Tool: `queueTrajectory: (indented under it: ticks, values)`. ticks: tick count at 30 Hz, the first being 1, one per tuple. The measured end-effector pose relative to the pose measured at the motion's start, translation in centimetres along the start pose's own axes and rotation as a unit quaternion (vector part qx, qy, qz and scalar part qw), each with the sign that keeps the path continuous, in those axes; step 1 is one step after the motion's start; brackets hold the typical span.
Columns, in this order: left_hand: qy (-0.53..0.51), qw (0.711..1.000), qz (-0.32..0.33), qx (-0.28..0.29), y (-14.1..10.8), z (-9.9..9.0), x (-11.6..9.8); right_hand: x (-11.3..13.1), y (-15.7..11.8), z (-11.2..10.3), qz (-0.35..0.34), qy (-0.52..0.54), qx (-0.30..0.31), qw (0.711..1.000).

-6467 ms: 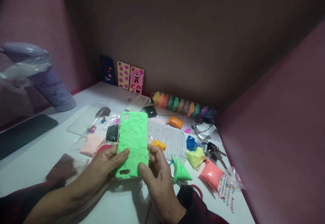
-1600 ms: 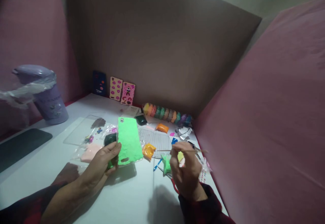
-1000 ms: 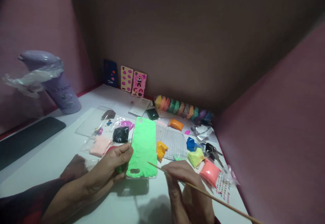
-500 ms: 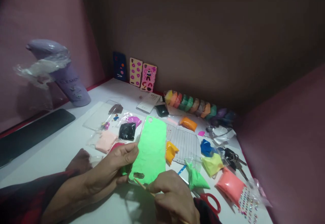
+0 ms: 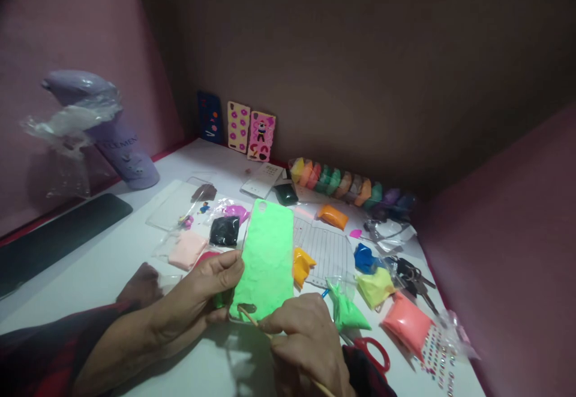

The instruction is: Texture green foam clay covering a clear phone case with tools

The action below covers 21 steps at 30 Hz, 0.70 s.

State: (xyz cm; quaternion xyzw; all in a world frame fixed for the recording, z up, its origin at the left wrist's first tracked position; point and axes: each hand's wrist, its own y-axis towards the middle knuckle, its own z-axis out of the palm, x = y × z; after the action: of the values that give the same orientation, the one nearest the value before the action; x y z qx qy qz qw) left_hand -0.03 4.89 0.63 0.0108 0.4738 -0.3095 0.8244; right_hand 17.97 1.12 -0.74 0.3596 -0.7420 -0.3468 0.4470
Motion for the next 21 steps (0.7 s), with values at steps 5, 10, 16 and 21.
queueTrajectory:
  ticks: [5, 10, 16, 21]
  values:
    - [-0.004, 1.0, -0.004, -0.003, -0.1, 0.1, -0.1, 1.0, 0.4, 0.0, 0.03, -0.024, 0.022, 0.999]
    - [-0.014, 1.0, -0.004, -0.002, 0.0, 0.2, -0.2, 1.3, 0.8, -0.1, 0.035, -0.036, 0.022, 0.998]
    - [-0.004, 1.0, -0.006, 0.0, -0.1, 0.2, -0.3, 1.3, 0.5, -0.2, 0.078, 0.002, 0.032, 0.996]
    - [-0.012, 1.0, -0.016, -0.005, -0.1, 0.2, -0.2, 1.6, 0.2, -0.3, 0.101, 0.024, 0.016, 0.994]
